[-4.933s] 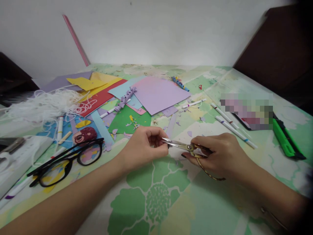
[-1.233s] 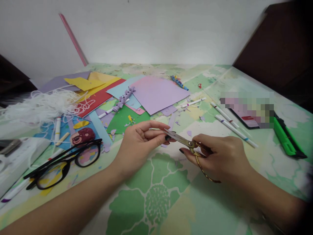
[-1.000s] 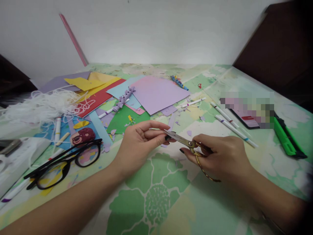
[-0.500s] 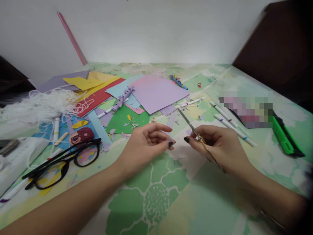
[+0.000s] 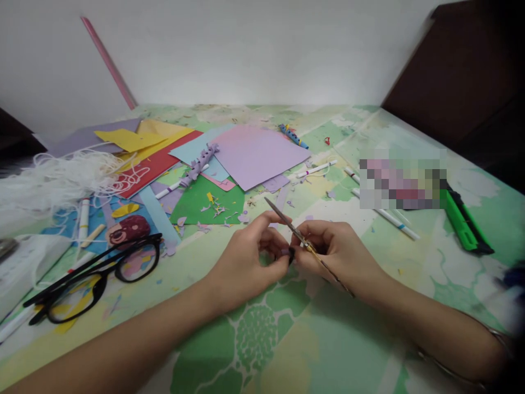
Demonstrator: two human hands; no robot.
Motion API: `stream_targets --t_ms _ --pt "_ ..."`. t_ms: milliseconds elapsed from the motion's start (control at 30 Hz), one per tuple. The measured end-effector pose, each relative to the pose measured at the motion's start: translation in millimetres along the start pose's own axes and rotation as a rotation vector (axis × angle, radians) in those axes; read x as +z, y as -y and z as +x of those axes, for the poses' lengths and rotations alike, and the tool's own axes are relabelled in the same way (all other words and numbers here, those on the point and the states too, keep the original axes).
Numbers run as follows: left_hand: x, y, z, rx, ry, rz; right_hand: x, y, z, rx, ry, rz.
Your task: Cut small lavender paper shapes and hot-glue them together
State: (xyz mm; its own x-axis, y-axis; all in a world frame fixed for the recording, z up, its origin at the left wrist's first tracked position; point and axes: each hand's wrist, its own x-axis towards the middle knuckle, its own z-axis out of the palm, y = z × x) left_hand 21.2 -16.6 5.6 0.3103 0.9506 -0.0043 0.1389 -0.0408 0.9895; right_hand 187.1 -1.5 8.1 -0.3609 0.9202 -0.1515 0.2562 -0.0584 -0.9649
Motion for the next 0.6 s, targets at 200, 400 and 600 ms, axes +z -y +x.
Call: stream_targets --t_ms 200,400,600 --pt "-4.2 -1.8 2.5 -0.063 -0.097 -0.145 -1.9 1.9 1.5 -0.044 -0.09 0.004" --pt "-11.1 1.6 6.0 -0.083 -0.271 -0.351 -12.4 0.5 -1.9 -0.256 -0.286 -0.435" --pt "-11.1 2.5 7.4 -0.04 -0.348 -0.65 -6.4 -6.7 -5.2 -0.475 -0.374 -0.762"
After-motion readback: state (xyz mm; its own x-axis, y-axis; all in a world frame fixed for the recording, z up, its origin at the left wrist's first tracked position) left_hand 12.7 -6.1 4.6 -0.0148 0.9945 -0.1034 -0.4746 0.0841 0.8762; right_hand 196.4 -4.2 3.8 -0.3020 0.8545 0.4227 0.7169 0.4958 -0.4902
